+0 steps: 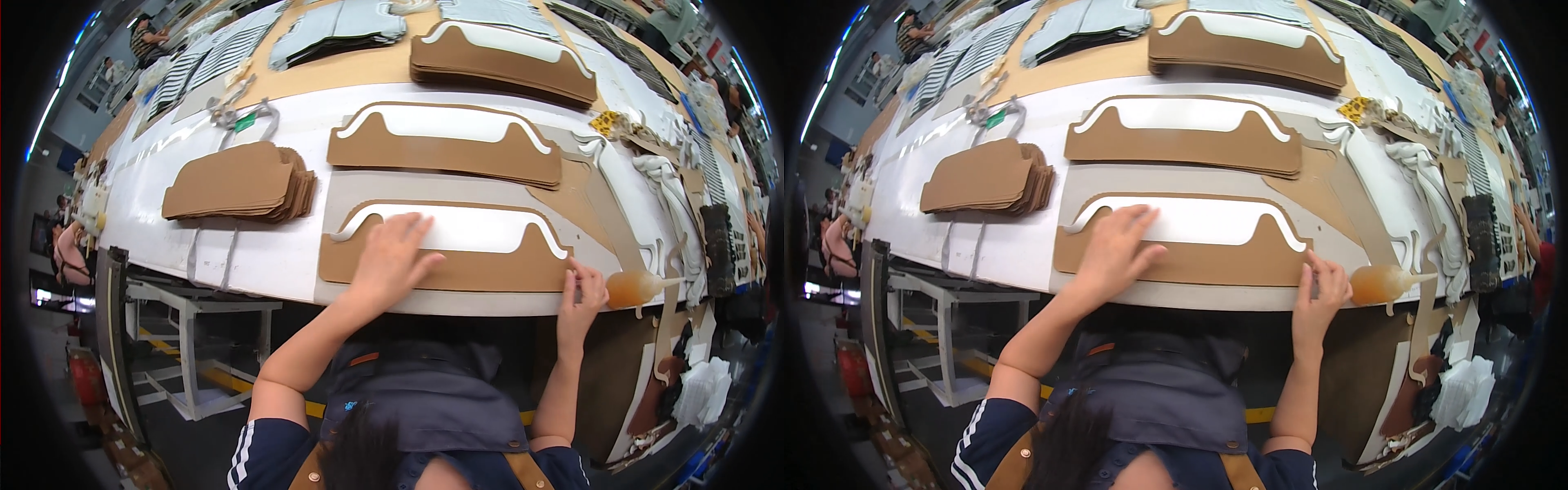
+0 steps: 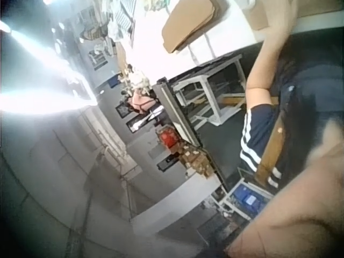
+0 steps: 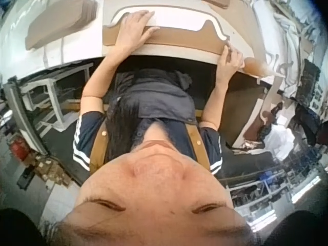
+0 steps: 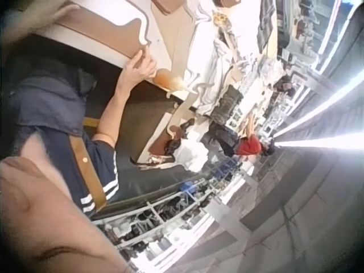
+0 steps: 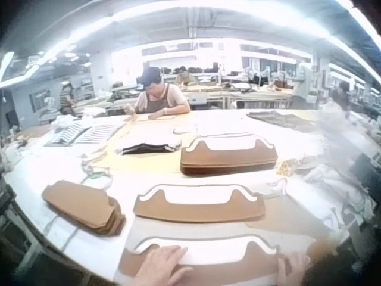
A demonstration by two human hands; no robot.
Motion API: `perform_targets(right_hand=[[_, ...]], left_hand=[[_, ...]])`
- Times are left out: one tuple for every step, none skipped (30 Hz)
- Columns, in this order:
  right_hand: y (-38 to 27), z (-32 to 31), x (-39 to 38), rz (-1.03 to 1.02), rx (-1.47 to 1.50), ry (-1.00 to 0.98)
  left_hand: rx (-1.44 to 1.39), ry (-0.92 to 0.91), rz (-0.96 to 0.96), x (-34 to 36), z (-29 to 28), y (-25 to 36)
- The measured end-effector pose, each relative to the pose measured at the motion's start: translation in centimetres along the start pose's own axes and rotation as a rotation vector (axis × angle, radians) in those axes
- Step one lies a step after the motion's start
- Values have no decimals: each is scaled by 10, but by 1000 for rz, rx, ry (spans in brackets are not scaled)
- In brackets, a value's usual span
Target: Applying white adhesive lining to brown leather parts and spreading glue.
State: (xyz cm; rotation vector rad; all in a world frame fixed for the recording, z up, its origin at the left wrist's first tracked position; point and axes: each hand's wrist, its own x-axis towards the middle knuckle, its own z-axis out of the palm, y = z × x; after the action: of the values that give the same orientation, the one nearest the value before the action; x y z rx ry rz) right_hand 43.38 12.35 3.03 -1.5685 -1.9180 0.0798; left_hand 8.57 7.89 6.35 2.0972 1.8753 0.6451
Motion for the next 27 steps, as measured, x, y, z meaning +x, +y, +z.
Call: perform_targets(right_hand=[[1,-2,2,45,74,28],[-2,-6,5,89,147,54],[-13,-9,8,124,151,65],[-20,-9,12,116,162,53],[-27,-8,17,74,216,35],[-34,-6,22,32,270,18],[-47,-3,27,24,277,10],[-62,3,31,-75,279,2],[-78,8,36,-176,283,-6],[-91,11,41,-184,287,-11],[-105,13,47,-277,377,-133],[-118,16,51,-367,462,-255],[-130,21,55,-446,472,-337],[-143,26,60,-528,484,-420],[-154,34,63,-537,489,-426],[-164,44,66,-623,487,-523],[-172,53,69,-705,477,-619],[-176,63,71,-709,474,-620],[-178,76,72,-767,445,-622],[-182,88,73,-829,421,-628],[-187,96,75,-877,406,-628],[-189,102,76,-883,408,-632],[-192,109,77,-900,407,-640],[-193,113,77,-915,404,-648],[-194,115,76,-921,404,-653],[-195,117,75,-920,392,-651],[-195,118,74,-918,379,-649]], left_hand=[[65,96,-48,-7,-13,-14],[129,194,-97,-15,-25,-26],[198,335,-144,-21,-31,-39],[206,337,-159,-26,-35,-48],[247,339,-210,-31,-40,-56],[287,341,-261,-34,-43,-62],[235,336,-265,-36,-41,-67],[237,338,-273,-36,-41,-68],[233,342,-273,-36,-40,-67],[228,347,-272,-35,-39,-66],[230,353,-283,-34,-41,-66],[189,333,-283,-33,-42,-66],[148,313,-282,-31,-42,-66],[149,318,-293,-31,-42,-64],[20,294,-382,-31,-41,-63],[-111,270,-470,-31,-41,-62],[-114,275,-476,-32,-39,-62],[-76,302,-478,-32,-37,-62],[-38,329,-481,-31,-36,-62],[-38,334,-489,-33,-36,-62],[-33,314,-522,-34,-36,-62],[-29,293,-553,-35,-35,-62],[-30,299,-562,-36,-35,-63],[-1,297,-552,-37,-33,-63],[27,294,-542,-38,-32,-64],[25,298,-553,-40,-32,-65],[46,314,-523,-41,-32,-66]])
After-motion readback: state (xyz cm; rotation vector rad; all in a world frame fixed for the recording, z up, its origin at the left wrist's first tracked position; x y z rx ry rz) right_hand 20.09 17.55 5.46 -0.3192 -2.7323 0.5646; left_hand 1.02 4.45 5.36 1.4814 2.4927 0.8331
